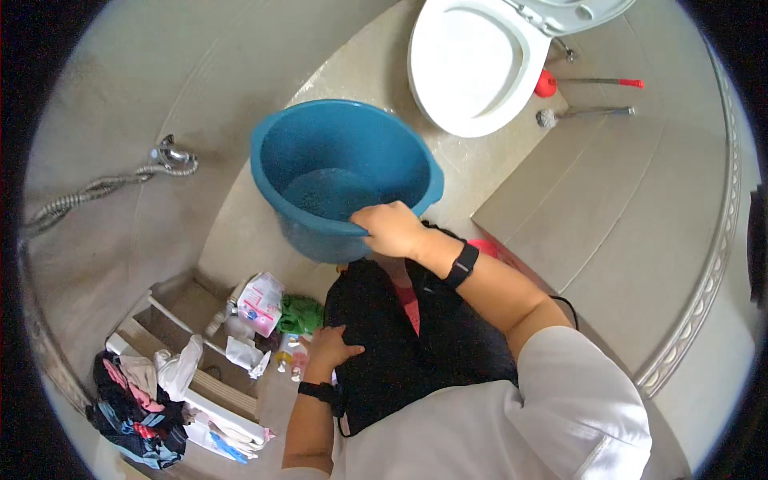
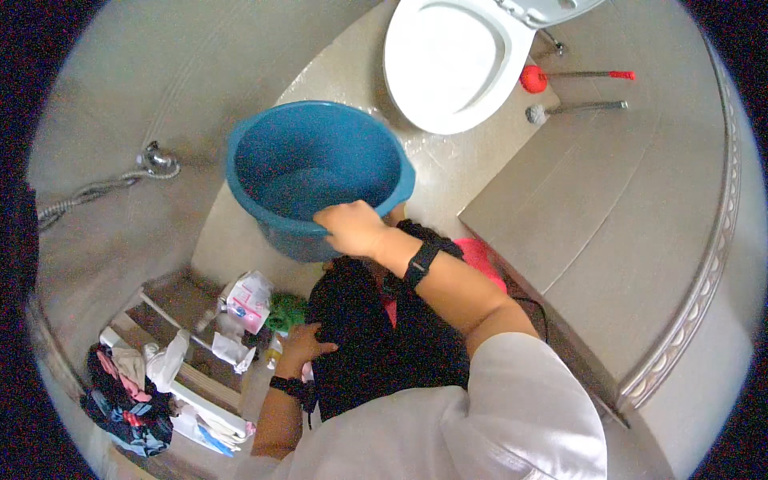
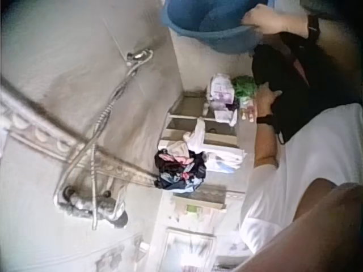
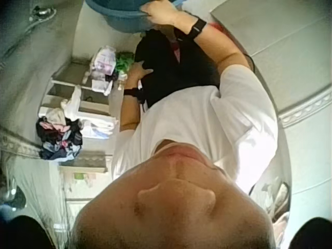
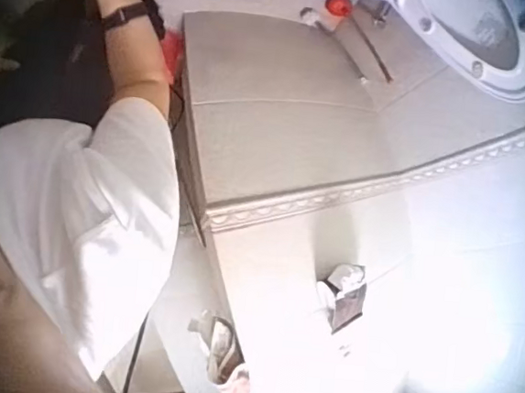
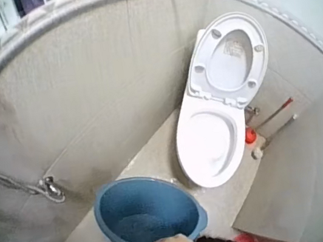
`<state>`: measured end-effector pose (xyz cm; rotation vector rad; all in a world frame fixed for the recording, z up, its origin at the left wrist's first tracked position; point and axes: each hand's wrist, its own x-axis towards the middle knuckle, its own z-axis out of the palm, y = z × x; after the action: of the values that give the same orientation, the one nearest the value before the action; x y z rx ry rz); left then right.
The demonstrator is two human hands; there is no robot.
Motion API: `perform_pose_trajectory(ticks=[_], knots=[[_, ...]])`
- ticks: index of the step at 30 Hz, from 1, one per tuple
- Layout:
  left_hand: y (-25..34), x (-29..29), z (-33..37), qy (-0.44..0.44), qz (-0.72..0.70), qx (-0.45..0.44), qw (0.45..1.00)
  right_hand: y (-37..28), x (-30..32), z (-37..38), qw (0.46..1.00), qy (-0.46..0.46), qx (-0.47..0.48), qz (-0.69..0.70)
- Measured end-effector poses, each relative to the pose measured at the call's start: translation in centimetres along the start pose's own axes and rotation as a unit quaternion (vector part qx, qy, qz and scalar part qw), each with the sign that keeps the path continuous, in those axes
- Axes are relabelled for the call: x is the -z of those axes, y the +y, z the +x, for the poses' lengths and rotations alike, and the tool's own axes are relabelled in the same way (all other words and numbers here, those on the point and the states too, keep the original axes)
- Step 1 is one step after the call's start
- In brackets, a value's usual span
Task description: The person pours soapy water from a bucket into a toilet, scrubs the inside with a brush, and rinses it with more water. They then wash a piece of clothing by hand under a faucet and wring it out.
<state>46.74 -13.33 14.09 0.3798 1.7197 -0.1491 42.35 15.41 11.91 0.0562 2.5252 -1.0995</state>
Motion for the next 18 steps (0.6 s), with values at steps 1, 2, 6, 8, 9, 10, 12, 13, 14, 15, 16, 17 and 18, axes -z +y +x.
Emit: perform_pose_trajectory(ticks=[1,2,6,8,9,10,12,13,14,15,16,17,18], knots=[[-0.6,-0.4,-0.1,0.007,0.033,-0.021,0.999,0.7,-1.3,-0.2,1.0,-0.006,-0.004,0.005],[-1.3,-0.9,0.0,0.012,0.065,-0.042,0.997,1.7,-2.6,-0.5,0.999,-0.011,-0.016,-0.038],[-5.3,-3.6,0.1,0.004,0.124,-0.078,0.989,4.8,-5.5,-1.8,0.991,-0.005,-0.083,-0.102],[-7.1,-4.0,0.6,-0.011,0.047,-0.126,0.991,6.5,-5.7,-2.4,0.987,0.002,-0.14,-0.085],[-8.2,-4.7,1.0,-0.016,0.043,-0.124,0.991,7.2,-5.7,-2.7,0.983,0.003,-0.171,-0.072],[-9.4,-5.3,1.0,-0.088,-0.048,-0.177,0.979,7.8,-5.9,-2.8,0.979,0.013,-0.197,-0.056],[-9.9,-5.8,1.1,-0.155,-0.145,-0.221,0.952,9.6,-6.9,-3.2,0.967,0.022,-0.245,-0.062],[-9.0,-4.9,1.0,-0.151,-0.101,-0.247,0.952,10.3,-7.4,-3.6,0.962,0.029,-0.263,-0.065],[-7.9,-3.9,1.0,-0.145,-0.058,-0.272,0.949,11.0,-7.9,-4.2,0.963,0.024,-0.259,-0.063],[-6.7,-2.8,1.5,-0.142,-0.061,-0.269,0.951,11.7,-8.3,-4.6,0.954,0.036,-0.289,-0.071],[-5.2,-1.8,2.4,-0.157,0.013,-0.273,0.949,12.7,-8.7,-5.1,0.943,0.047,-0.319,-0.08],[-3.9,-0.7,3.3,-0.171,0.086,-0.276,0.942,13.9,-9.1,-5.4,0.945,0.045,-0.314,-0.08],[-3.0,0.1,3.9,-0.166,0.112,-0.304,0.931,15.0,-9.7,-5.9,0.935,0.043,-0.337,-0.101]])
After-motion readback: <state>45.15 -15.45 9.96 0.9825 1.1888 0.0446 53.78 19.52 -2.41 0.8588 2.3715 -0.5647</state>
